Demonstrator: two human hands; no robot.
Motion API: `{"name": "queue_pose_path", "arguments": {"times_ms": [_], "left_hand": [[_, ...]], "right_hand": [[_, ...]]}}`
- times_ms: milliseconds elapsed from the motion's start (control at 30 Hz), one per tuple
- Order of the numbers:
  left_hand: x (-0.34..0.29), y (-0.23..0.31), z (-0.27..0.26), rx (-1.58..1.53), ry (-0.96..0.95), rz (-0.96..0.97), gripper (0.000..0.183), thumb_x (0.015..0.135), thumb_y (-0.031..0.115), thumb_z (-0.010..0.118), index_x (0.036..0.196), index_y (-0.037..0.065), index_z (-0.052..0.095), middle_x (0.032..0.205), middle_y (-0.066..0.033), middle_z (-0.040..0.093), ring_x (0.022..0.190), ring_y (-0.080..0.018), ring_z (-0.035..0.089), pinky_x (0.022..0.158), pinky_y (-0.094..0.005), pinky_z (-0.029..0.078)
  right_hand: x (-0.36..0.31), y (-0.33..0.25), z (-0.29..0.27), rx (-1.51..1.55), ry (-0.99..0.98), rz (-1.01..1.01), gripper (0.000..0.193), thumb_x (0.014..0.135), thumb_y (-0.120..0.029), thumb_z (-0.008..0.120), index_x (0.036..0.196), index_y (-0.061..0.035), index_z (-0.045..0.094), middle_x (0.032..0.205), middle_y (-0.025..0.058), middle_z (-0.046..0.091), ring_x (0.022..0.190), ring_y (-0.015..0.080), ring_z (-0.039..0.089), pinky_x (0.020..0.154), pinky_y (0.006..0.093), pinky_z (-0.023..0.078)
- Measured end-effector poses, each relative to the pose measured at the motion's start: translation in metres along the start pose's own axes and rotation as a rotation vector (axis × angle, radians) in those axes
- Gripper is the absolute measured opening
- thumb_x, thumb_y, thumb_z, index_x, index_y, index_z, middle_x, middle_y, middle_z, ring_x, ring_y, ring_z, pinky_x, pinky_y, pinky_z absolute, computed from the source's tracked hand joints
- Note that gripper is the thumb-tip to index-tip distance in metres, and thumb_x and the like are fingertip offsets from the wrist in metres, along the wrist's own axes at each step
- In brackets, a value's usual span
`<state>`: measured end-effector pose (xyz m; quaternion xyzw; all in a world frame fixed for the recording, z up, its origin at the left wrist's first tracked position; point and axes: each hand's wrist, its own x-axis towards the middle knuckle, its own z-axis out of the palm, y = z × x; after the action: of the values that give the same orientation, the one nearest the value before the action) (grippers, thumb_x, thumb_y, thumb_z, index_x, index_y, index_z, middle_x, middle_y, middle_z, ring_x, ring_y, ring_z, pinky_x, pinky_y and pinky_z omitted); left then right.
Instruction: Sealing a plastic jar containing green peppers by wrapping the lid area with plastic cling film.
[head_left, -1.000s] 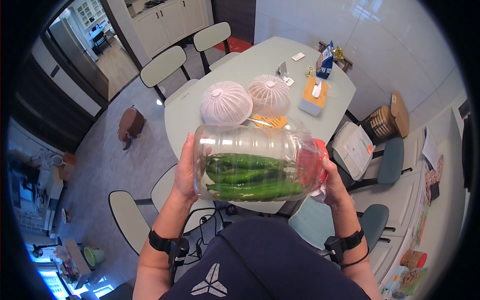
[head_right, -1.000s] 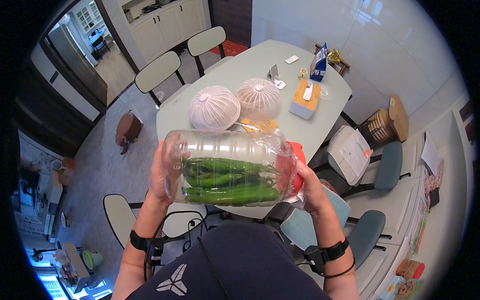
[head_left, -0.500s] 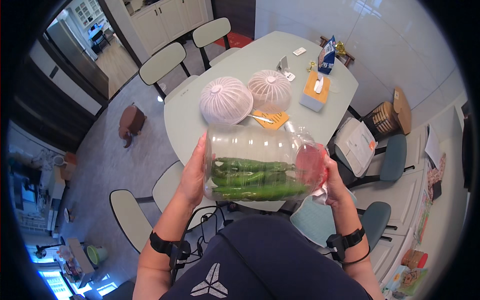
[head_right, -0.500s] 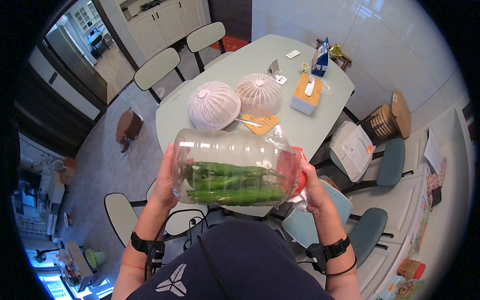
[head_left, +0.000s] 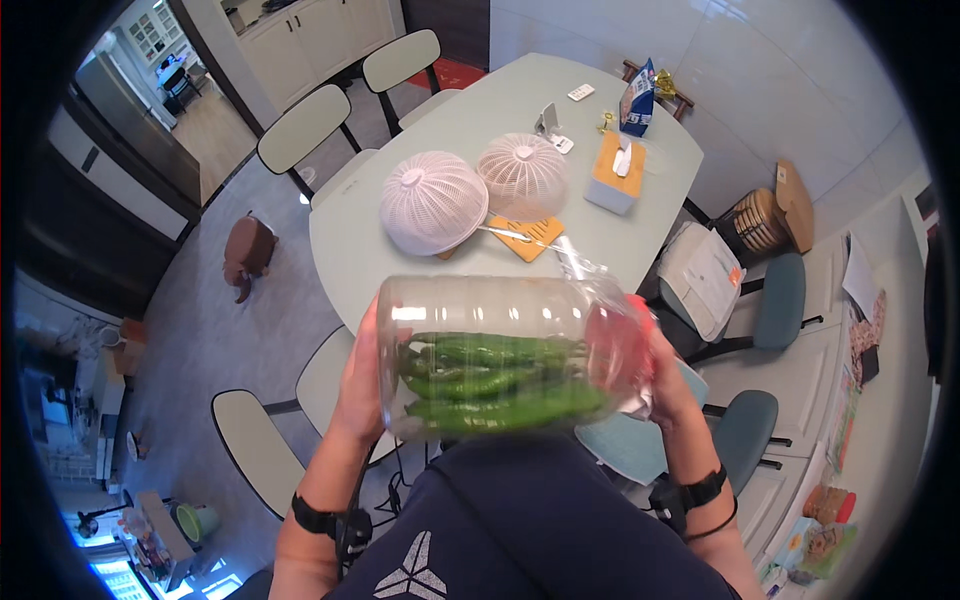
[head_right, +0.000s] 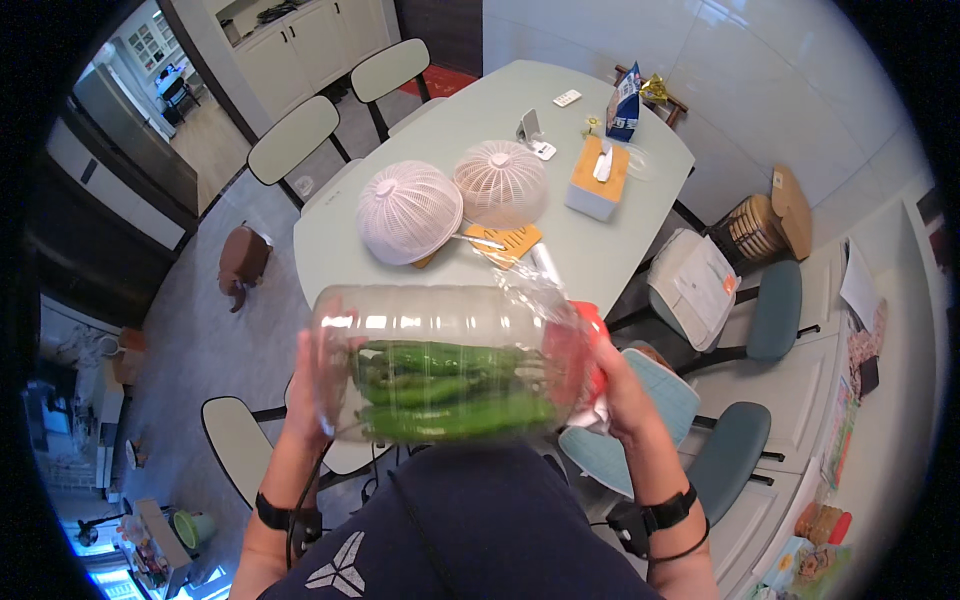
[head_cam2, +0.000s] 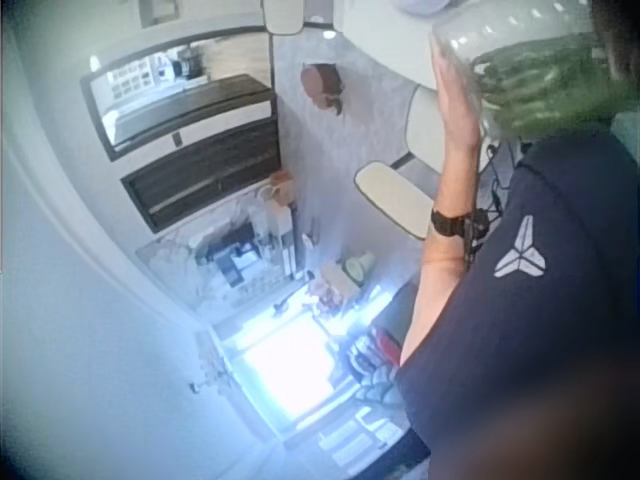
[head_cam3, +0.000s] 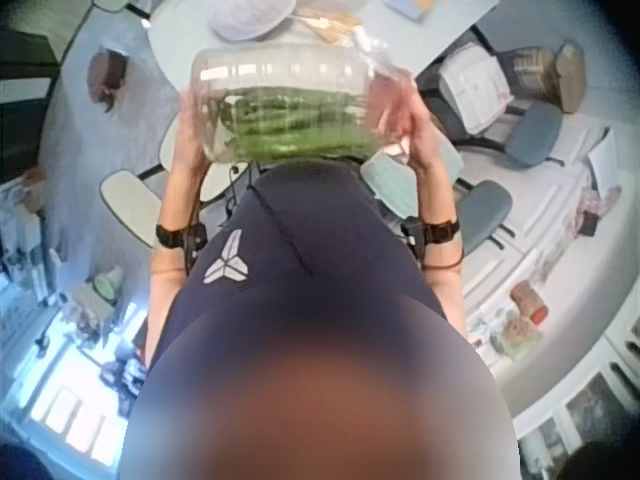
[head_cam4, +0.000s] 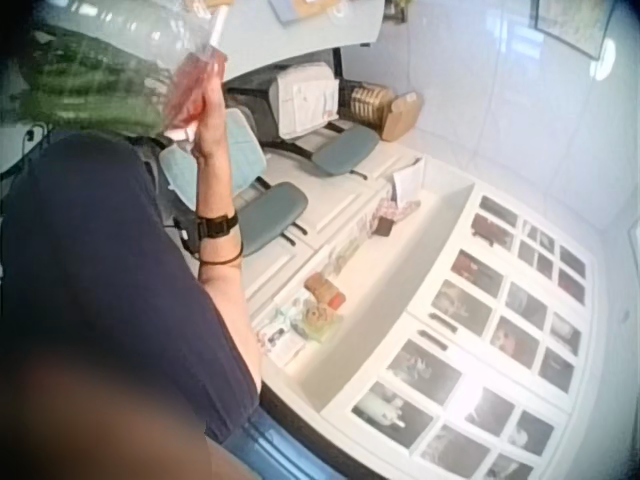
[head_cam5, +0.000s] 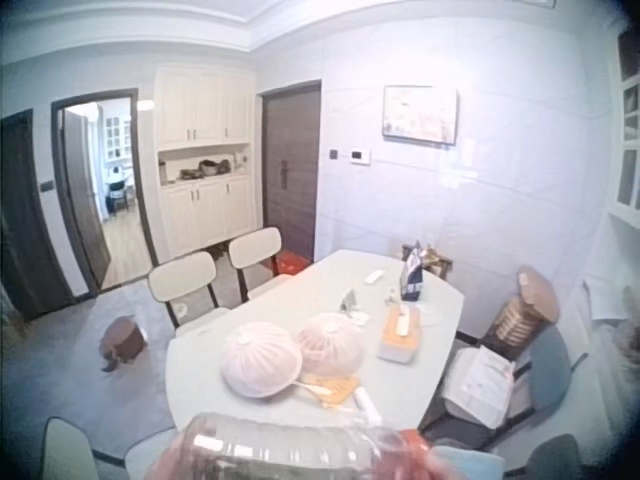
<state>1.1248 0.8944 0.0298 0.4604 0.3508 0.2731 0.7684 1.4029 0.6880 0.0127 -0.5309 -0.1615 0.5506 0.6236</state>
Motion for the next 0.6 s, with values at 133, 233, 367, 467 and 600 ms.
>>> {"name": "queue_pose_path", "arguments": {"times_ms": [133, 233, 367, 467, 600], "left_hand": [[0.011, -0.008, -0.005, 0.102, -0.046, -0.115, 0.090, 0.097, 0.075, 0.033, 0.161, 0.012, 0.022, 0.152, -0.0101, 0.036, 0.135, -0.0325, 0.039, 0.112, -0.0500, 0.036], [0.016, -0.014, -0.009, 0.119, -0.042, -0.095, 0.091, 0.097, 0.076, 0.035, 0.160, 0.011, 0.024, 0.152, -0.0095, 0.034, 0.136, -0.0315, 0.038, 0.111, -0.0495, 0.037], [0.020, -0.015, -0.011, 0.110, 0.011, -0.144, 0.090, 0.097, 0.075, 0.036, 0.159, 0.011, 0.025, 0.151, -0.0094, 0.033, 0.137, -0.0306, 0.037, 0.111, -0.0493, 0.037], [0.020, -0.012, -0.010, 0.016, -0.053, -0.030, 0.072, 0.108, 0.055, 0.029, 0.158, 0.004, 0.027, 0.155, -0.0115, 0.039, 0.140, -0.0253, 0.039, 0.119, -0.0410, 0.029], [0.020, -0.010, -0.009, 0.013, -0.117, 0.065, 0.069, 0.109, 0.053, 0.029, 0.159, 0.006, 0.025, 0.155, -0.0110, 0.039, 0.140, -0.0231, 0.039, 0.118, -0.0409, 0.031]], "right_hand": [[0.010, 0.011, -0.006, 0.009, 0.060, 0.029, 0.080, 0.095, -0.064, 0.053, 0.150, -0.0076, 0.042, 0.139, 0.0119, 0.056, 0.121, 0.0207, 0.061, 0.097, 0.0365, 0.054], [0.014, 0.014, -0.010, -0.001, 0.035, 0.032, 0.081, 0.094, -0.065, 0.054, 0.150, -0.0077, 0.042, 0.139, 0.0119, 0.056, 0.121, 0.0211, 0.060, 0.098, 0.0365, 0.054], [0.014, 0.012, -0.005, 0.028, 0.100, 0.047, 0.075, 0.097, -0.062, 0.051, 0.144, -0.0046, 0.045, 0.128, 0.0109, 0.060, 0.108, 0.0182, 0.065, 0.089, 0.0331, 0.057], [0.014, 0.009, 0.001, 0.014, 0.109, 0.032, 0.075, 0.097, -0.062, 0.051, 0.145, -0.0046, 0.045, 0.127, 0.0105, 0.061, 0.109, 0.0182, 0.065, 0.091, 0.0340, 0.057], [0.015, 0.008, 0.001, 0.027, 0.079, -0.043, 0.076, 0.096, -0.061, 0.054, 0.146, -0.0058, 0.044, 0.131, 0.0106, 0.059, 0.113, 0.0196, 0.062, 0.094, 0.0360, 0.055]]}}
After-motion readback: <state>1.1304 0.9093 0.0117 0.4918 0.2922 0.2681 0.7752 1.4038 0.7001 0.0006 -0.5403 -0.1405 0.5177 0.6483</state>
